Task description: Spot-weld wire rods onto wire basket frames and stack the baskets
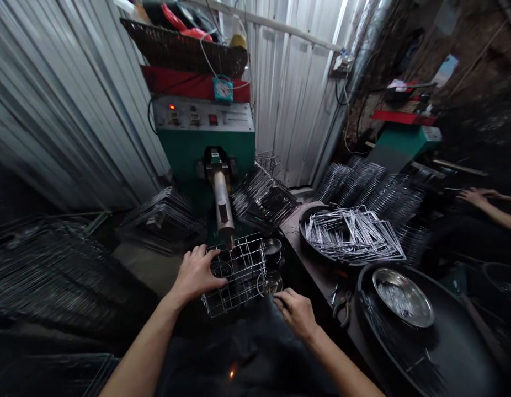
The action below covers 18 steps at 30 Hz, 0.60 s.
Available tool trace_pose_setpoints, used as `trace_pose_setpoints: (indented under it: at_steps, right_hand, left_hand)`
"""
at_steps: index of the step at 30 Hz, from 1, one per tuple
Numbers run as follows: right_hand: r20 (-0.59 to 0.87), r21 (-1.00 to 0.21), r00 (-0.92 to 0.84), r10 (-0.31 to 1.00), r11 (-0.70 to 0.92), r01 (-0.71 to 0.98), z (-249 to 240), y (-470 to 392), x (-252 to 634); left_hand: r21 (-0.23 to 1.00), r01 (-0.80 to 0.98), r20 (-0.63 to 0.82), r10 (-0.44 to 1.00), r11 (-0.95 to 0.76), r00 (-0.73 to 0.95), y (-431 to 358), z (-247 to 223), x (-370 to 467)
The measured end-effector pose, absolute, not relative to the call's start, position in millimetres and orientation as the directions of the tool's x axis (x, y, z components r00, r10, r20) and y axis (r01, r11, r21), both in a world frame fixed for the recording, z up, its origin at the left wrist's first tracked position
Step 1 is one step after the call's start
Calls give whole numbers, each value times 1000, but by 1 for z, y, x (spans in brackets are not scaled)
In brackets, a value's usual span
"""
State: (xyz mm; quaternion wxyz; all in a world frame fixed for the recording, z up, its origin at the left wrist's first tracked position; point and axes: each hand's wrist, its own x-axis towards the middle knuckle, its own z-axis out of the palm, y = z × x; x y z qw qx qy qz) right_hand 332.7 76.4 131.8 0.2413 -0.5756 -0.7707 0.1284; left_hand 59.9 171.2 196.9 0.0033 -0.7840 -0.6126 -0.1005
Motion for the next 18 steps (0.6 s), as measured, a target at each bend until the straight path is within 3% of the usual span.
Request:
trace_pose_setpoints:
  at_steps: [8,12,15,18]
  right_hand:
    - [274,-345,-260,926,347,872,168,112,327]
    - [260,-176,-381,887,432,885,206,183,305]
    - [119,-59,-534,837,543,838,223,242,279]
    - [-105,-41,-649,754,649,760,227,280,257]
  left_hand:
    - [152,949,94,960,-276,264,175,199,54]
    - [296,929,9,973,-223,231,196,215,41]
    - [367,921,-62,984,-134,168,221,229,33]
    - [302,942,-193,959,-145,210,241,230,33]
